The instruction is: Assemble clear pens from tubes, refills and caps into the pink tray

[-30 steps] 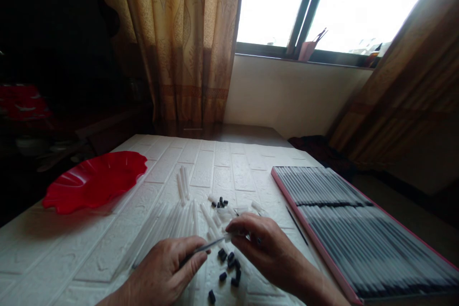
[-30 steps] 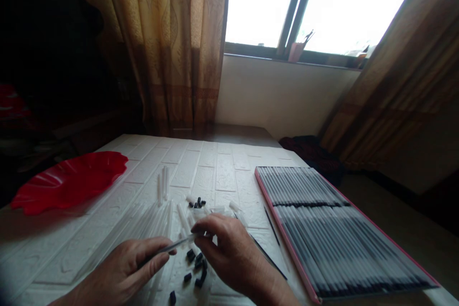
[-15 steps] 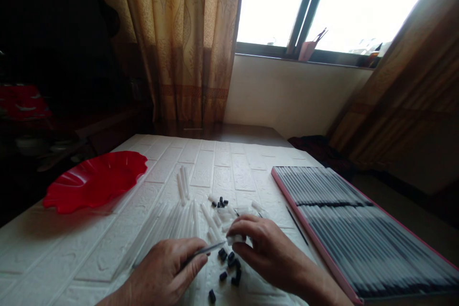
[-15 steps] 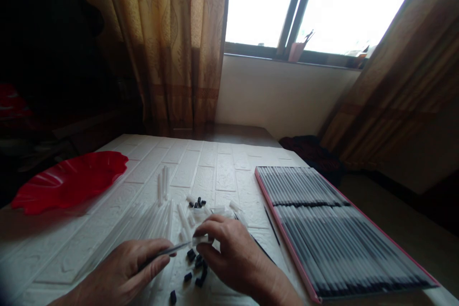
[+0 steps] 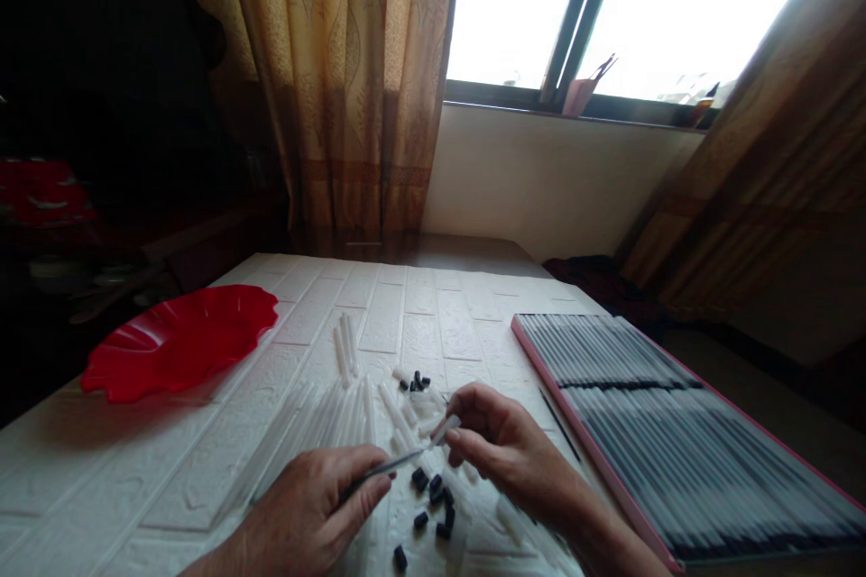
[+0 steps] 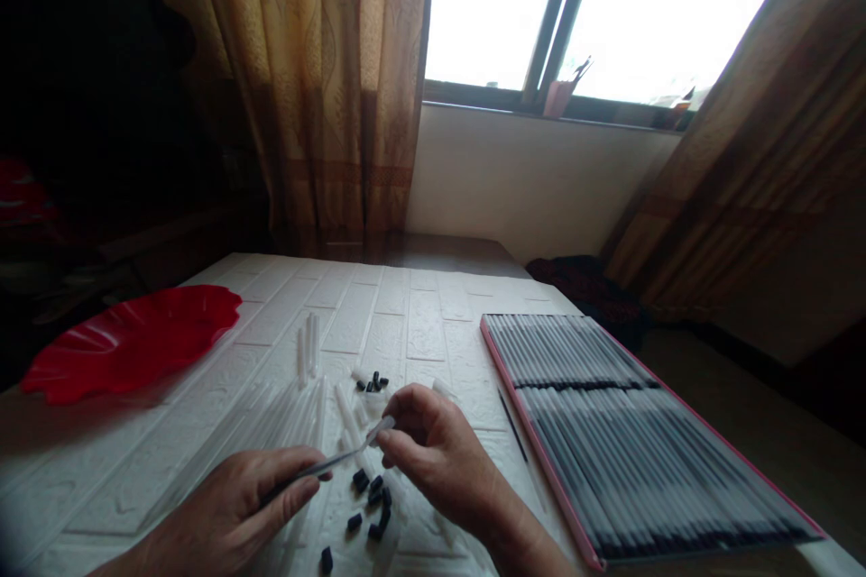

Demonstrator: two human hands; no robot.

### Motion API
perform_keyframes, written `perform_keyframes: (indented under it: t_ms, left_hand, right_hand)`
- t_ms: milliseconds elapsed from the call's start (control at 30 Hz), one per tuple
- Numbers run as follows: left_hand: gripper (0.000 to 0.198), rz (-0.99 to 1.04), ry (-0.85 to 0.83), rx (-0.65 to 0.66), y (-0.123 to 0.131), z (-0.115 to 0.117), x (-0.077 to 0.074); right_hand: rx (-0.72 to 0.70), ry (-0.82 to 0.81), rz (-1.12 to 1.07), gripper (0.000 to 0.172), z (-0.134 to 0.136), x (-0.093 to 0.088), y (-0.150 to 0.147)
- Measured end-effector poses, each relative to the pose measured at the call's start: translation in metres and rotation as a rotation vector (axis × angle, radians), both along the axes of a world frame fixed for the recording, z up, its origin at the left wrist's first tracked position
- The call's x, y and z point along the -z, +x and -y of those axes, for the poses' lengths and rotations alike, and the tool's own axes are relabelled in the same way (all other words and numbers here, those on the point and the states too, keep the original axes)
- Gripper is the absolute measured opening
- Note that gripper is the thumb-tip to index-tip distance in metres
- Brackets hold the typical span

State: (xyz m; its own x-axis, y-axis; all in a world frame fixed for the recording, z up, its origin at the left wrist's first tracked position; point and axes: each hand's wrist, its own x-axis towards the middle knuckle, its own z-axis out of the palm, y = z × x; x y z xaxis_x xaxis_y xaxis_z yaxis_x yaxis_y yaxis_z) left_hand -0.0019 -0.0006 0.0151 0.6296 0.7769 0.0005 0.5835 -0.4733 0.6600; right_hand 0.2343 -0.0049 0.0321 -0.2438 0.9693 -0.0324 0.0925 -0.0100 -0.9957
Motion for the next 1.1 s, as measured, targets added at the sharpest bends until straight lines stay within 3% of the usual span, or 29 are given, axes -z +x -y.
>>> perform_keyframes:
  t_ms: [467, 633, 733, 867, 1100]
  left_hand:
    - [0.031, 0.065, -0.038, -0.002, 0.001, 0.002, -0.001]
    - [0.030, 0.030, -0.021, 0.012, 0.002, 0.001, 0.001]
    - [0.032, -0.028, 0.004, 0.033, 0.002, 0.001, 0.002]
    - [0.038, -0.121, 0.028, 0.053, 0.001, 0.003, 0.003]
    - [0.041, -0.257, 0.056, 0.034, 0.000, 0.004, 0.005]
  right_hand:
    - [-0.080, -0.004, -0.078, 0.024, 0.002, 0.012, -0.008]
    - [-0.097, 0.148, 0.205, 0.001, 0.005, 0.016, -0.004]
    - [-0.196, 0.182, 0.355, 0.011, 0.008, 0.012, 0.000]
    - [-0.294, 0.155, 0.351, 0.018, 0.009, 0.010, 0.001]
    - [-0.237, 0.207, 0.318, 0.018, 0.007, 0.022, -0.005]
